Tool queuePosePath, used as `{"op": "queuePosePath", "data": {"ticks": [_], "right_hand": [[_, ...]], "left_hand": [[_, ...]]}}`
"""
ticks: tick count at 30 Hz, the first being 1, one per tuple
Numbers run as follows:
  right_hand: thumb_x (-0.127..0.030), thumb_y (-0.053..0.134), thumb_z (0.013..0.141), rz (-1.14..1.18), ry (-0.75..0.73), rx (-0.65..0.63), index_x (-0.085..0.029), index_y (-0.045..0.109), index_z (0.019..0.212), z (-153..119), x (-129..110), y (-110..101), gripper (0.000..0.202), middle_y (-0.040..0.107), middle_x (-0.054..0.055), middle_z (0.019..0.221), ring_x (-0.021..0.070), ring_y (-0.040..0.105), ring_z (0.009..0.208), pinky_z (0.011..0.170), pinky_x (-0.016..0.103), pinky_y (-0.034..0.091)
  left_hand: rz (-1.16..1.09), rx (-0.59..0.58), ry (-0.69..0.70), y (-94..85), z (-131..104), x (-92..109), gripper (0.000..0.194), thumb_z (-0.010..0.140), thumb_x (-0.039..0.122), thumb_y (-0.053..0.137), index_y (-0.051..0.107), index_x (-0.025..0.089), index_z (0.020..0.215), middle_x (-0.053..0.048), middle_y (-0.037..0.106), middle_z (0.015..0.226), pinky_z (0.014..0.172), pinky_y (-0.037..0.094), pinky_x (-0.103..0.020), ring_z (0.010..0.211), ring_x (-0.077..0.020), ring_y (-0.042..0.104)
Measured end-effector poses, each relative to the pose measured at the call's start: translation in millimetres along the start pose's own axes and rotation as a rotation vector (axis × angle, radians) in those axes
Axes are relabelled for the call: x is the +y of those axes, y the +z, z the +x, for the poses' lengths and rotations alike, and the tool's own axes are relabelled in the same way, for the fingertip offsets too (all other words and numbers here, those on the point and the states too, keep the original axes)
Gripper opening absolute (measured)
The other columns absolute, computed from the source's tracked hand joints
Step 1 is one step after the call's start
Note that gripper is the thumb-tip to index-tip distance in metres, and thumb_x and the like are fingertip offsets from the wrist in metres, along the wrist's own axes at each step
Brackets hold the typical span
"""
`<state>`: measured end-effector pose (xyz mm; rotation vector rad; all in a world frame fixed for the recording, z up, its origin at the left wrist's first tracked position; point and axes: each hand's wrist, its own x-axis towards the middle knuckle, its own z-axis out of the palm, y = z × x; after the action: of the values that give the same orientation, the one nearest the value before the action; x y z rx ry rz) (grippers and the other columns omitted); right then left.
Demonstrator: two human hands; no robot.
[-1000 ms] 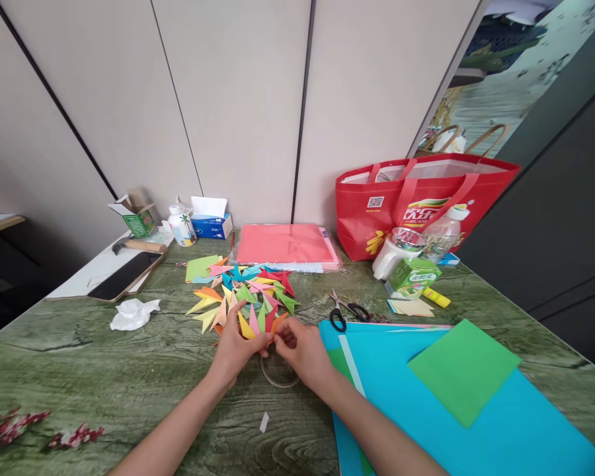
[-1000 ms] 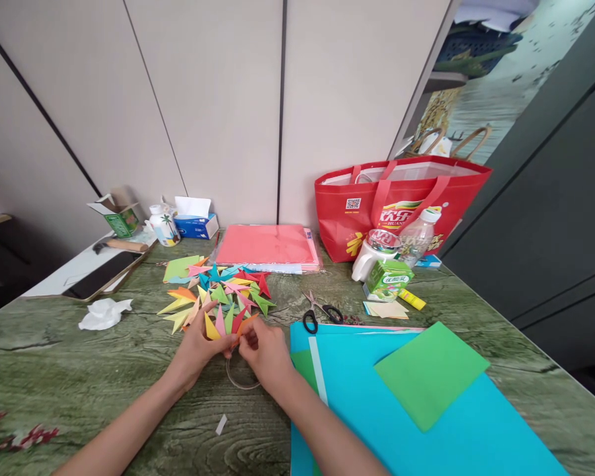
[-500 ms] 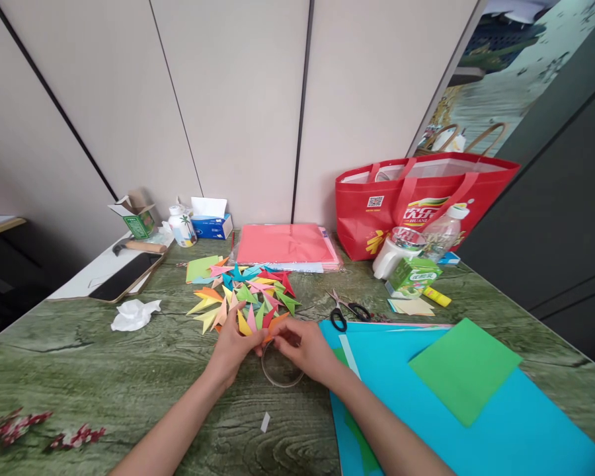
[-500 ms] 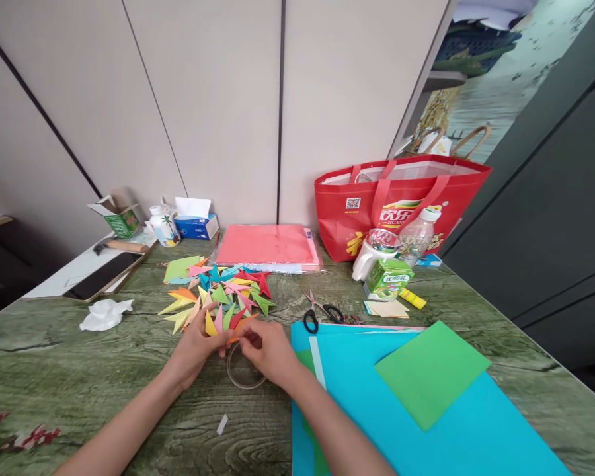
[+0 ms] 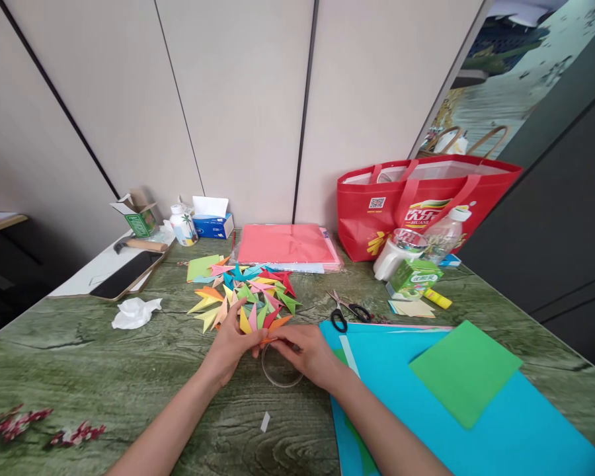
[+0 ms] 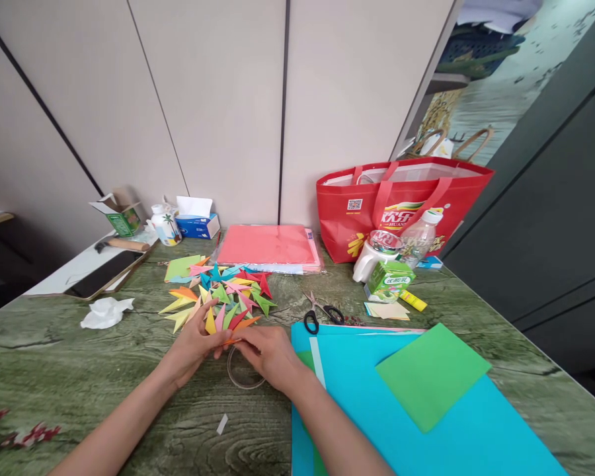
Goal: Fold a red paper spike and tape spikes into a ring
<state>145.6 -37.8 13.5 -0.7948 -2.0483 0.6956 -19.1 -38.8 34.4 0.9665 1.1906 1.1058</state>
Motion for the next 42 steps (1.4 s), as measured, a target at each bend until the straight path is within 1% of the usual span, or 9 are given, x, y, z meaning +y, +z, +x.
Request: {"op": "queuePosePath", "data": {"ticks": [9,14,18,24,27,32,34,37,42], "right_hand": [[-0.022,0.049,0.084,-0.102,0.053,-0.108,-0.022,0.06,0.09,-1,0,-2,0.012,0.067,0.001,0.078,0.0137,0.058,0.064,0.061,0.022,0.041],[-0.023,0.049,0.084,-0.139,0.07,-0.116,-0.021,0.058,0.088,-2,2,-1,0.01,0.066,0.001,0.075,0.0133,0.057,0.061,0.059,0.021,0.04],[-0.024,0.051,0.084,-0.122,0.075,-0.104,-0.021,0.057,0.086,-4,5,1,0.007,0.065,0.001,0.074,0.013,0.057,0.062,0.058,0.021,0.04],[-0.022,0.049,0.085,-0.081,0.057,-0.117,-0.021,0.055,0.096,-3,6,1,0.012,0.067,0.002,0.08,0.014,0.06,0.068,0.062,0.022,0.042],[-0.021,0.048,0.086,-0.098,0.029,-0.133,-0.021,0.056,0.092,-2,4,0,0.01,0.066,0.003,0.083,0.0135,0.059,0.07,0.063,0.022,0.041],[-0.021,0.052,0.083,-0.102,0.052,-0.126,-0.02,0.056,0.084,-3,5,0,0.004,0.064,0.001,0.077,0.0118,0.056,0.063,0.058,0.021,0.039],[-0.023,0.056,0.081,-0.077,0.091,-0.095,-0.02,0.057,0.081,-2,6,2,0.004,0.063,0.0,0.073,0.0114,0.055,0.061,0.057,0.02,0.039],[-0.028,0.059,0.078,-0.02,0.191,0.001,-0.019,0.057,0.074,-1,9,5,0.01,0.061,-0.001,0.066,0.0112,0.054,0.057,0.056,0.02,0.041],[-0.031,0.06,0.076,0.081,0.335,0.146,-0.018,0.055,0.068,3,8,10,0.016,0.061,0.0,0.066,0.0115,0.056,0.056,0.053,0.021,0.043]], "left_hand": [[0.05,-0.01,0.015,1.6,-2,-2,0.091,0.057,0.021,0.074,0.023,0.012,0.132,0.006,0.057,0.053,0.037,0.038,-0.017,0.037,-0.0069,0.045],[0.112,-0.004,0.022,2.8,-1,-2,0.092,0.057,0.02,0.074,0.023,0.01,0.133,0.008,0.054,0.046,0.036,0.037,-0.017,0.035,-0.0081,0.045],[0.124,-0.001,0.022,1.8,0,-2,0.091,0.057,0.019,0.074,0.023,0.012,0.132,0.007,0.056,0.049,0.036,0.037,-0.017,0.035,-0.0076,0.045],[0.115,0.003,0.031,0.5,0,-3,0.091,0.058,0.021,0.074,0.023,0.013,0.133,0.008,0.055,0.051,0.037,0.037,-0.017,0.036,-0.0076,0.045],[0.133,0.012,0.04,0.4,0,-4,0.09,0.057,0.021,0.074,0.024,0.014,0.132,0.008,0.054,0.052,0.036,0.038,-0.018,0.037,-0.008,0.046],[0.169,0.031,0.077,0.0,1,-6,0.088,0.057,0.019,0.074,0.027,0.015,0.131,0.006,0.055,0.054,0.035,0.039,-0.019,0.036,-0.0081,0.045],[0.165,0.059,0.124,-0.1,2,-6,0.089,0.057,0.019,0.074,0.027,0.017,0.132,0.005,0.056,0.06,0.036,0.043,-0.021,0.037,-0.0085,0.047],[0.148,0.117,0.237,0.2,3,-6,0.09,0.057,0.019,0.074,0.026,0.023,0.133,0.0,0.059,0.079,0.041,0.05,-0.026,0.044,-0.0102,0.052],[0.157,0.16,0.329,0.5,4,-10,0.091,0.055,0.02,0.074,0.028,0.027,0.133,-0.009,0.055,0.109,0.055,0.055,-0.033,0.075,-0.0218,0.062]]}}
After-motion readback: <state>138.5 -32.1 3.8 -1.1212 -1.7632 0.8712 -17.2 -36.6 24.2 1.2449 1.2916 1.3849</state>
